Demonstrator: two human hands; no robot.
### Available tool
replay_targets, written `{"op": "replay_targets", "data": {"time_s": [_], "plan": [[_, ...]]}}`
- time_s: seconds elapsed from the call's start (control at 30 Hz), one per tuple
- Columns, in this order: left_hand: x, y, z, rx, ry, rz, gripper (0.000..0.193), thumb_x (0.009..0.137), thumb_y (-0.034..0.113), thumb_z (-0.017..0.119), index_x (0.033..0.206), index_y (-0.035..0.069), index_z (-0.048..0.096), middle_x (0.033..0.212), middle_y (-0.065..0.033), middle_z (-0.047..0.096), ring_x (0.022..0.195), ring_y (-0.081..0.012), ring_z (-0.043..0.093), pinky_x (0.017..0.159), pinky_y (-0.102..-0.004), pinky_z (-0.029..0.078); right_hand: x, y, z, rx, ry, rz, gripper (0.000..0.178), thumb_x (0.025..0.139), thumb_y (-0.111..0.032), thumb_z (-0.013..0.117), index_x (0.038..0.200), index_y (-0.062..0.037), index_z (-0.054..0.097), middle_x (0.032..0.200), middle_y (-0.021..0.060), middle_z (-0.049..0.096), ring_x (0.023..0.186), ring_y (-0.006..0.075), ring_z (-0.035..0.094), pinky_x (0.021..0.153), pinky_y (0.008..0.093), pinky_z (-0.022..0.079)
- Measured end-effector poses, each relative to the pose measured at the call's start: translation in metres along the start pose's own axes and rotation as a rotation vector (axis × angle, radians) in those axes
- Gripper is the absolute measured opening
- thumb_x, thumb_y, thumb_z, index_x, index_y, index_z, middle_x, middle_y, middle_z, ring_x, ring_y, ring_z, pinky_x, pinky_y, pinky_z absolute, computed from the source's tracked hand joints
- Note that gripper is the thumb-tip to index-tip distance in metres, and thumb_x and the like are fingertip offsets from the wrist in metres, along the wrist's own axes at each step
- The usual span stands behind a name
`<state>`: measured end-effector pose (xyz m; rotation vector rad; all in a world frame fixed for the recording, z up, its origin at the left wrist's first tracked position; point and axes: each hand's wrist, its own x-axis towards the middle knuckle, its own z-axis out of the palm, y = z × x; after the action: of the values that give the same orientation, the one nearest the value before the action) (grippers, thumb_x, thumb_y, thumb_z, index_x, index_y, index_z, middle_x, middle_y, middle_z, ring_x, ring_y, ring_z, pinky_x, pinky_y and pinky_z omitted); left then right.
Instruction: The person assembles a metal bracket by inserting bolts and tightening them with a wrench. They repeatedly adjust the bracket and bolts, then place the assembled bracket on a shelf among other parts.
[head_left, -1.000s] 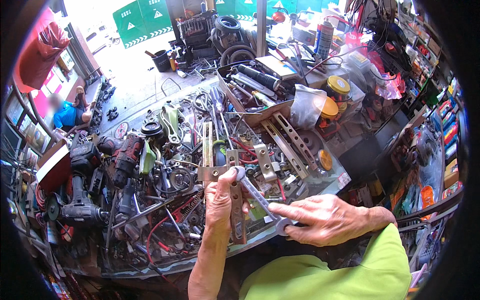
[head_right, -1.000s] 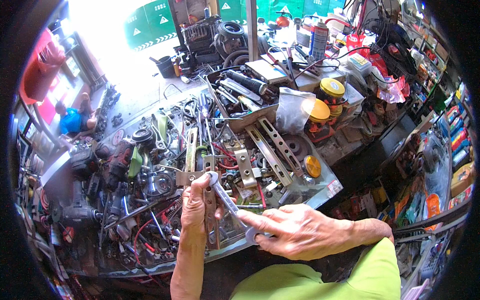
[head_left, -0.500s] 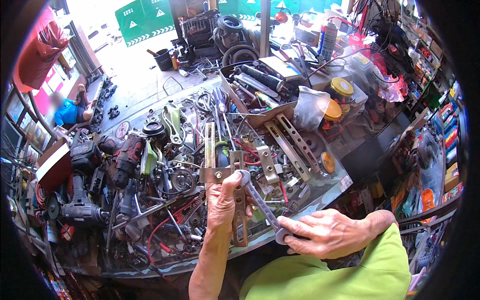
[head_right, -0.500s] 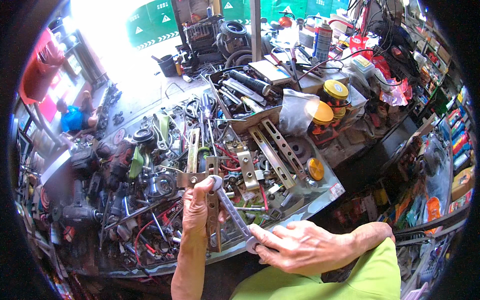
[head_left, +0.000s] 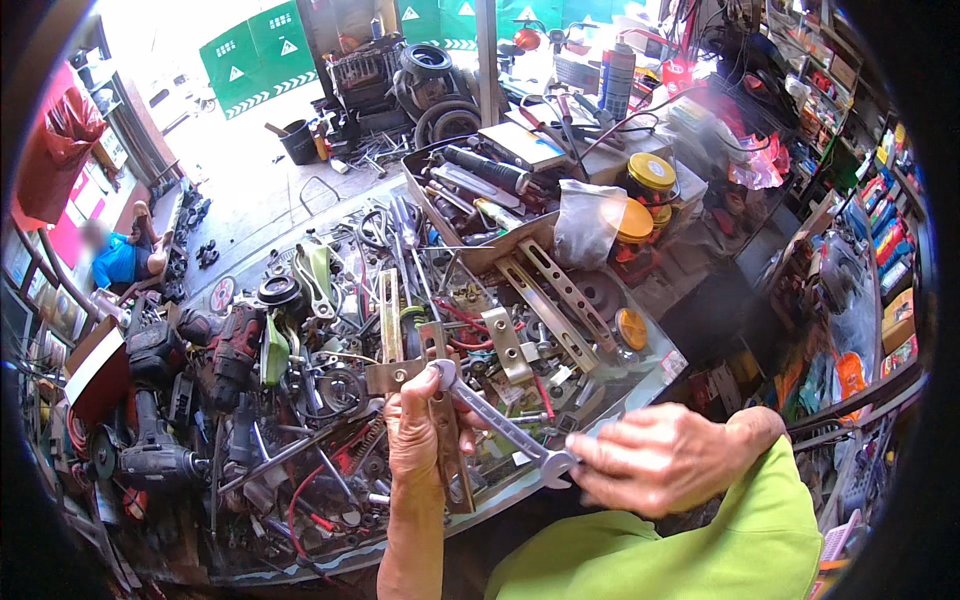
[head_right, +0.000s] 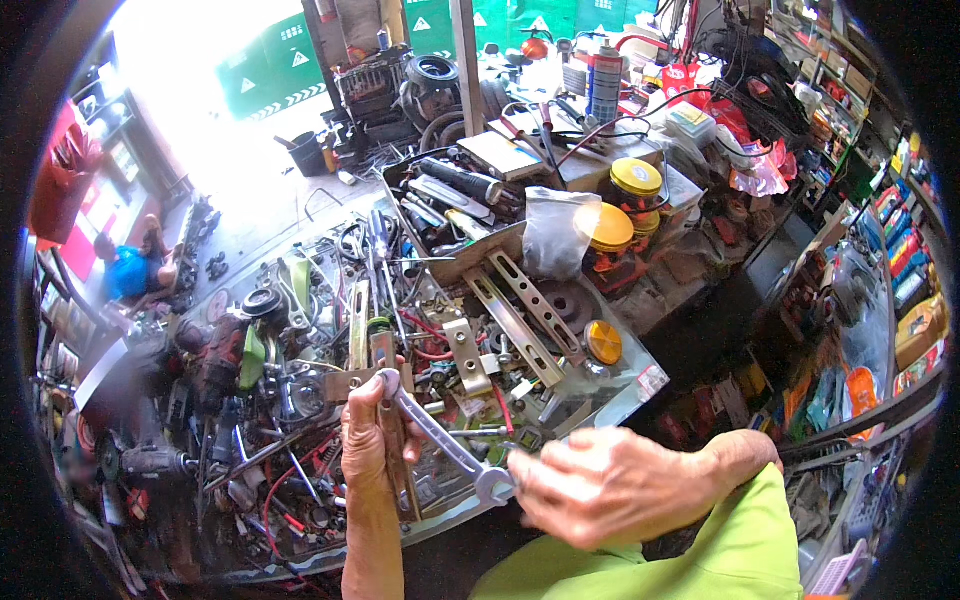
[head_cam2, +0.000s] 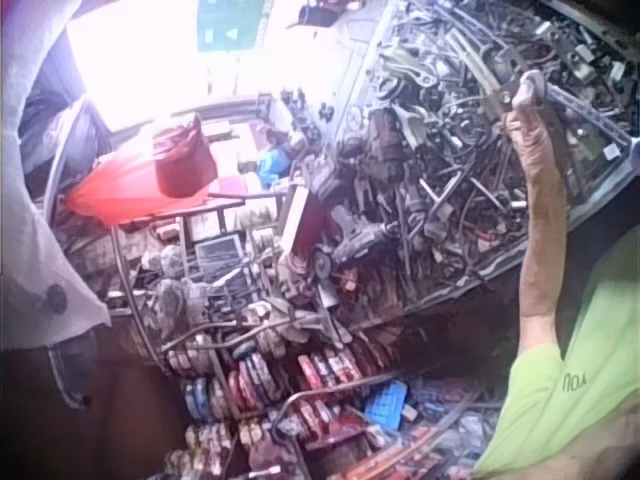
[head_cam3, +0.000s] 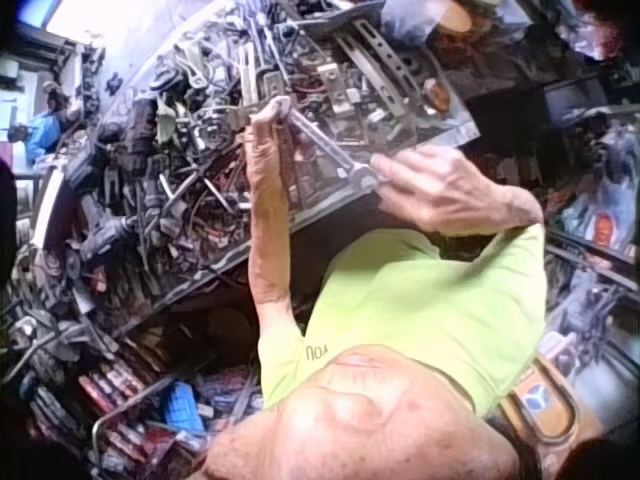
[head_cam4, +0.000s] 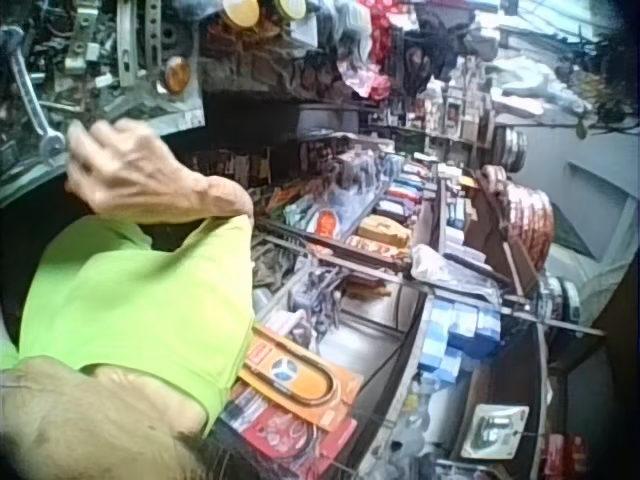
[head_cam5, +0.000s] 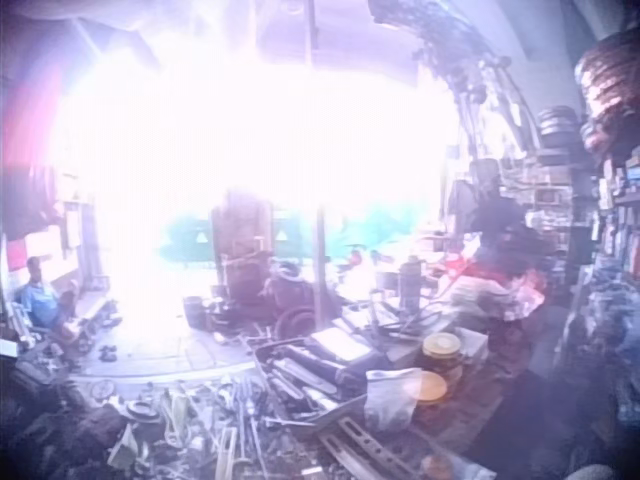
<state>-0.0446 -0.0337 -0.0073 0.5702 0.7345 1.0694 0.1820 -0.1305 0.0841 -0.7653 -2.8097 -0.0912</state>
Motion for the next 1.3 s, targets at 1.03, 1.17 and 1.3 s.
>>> {"op": "replay_targets", "data": {"time_s": [1.03,1.17,1.3], "plan": [[-0.019,0.006,0.019,0.591,-0.207,-0.149,0.037,0.096,0.038,0.052,0.085,0.005,0.064,0.058,-0.0030,0.062,0.039,-0.0061,0.050,0.035,-0.0186,0.036,0.040,0.137,0.075,1.648,0.681,0.928,0.022,0.090,-0.026,0.070,0.087,-0.0054,0.065,0.060,-0.0055,0.051,0.043,0.0008,0.039,0.036,0.0193,0.025],[-0.011,0.000,0.019,0.591,-0.162,-0.190,0.039,0.095,0.039,0.053,0.080,0.005,0.064,0.054,-0.0032,0.061,0.036,-0.0062,0.046,0.034,-0.0190,0.033,0.066,0.147,0.066,1.423,0.600,0.876,0.024,0.086,-0.028,0.073,0.080,-0.0062,0.066,0.061,-0.0053,0.052,0.047,0.0017,0.040,0.041,0.0214,0.026],[0.008,-0.014,-0.012,0.627,-0.126,-0.100,0.039,0.093,0.037,0.052,0.074,0.005,0.066,0.056,-0.0045,0.063,0.037,-0.0076,0.050,0.033,-0.0197,0.034,0.091,0.143,0.056,0.980,0.662,0.762,0.035,0.082,-0.035,0.073,0.079,-0.0006,0.066,0.070,-0.0010,0.063,0.065,0.0068,0.054,0.058,0.0270,0.044]]}}
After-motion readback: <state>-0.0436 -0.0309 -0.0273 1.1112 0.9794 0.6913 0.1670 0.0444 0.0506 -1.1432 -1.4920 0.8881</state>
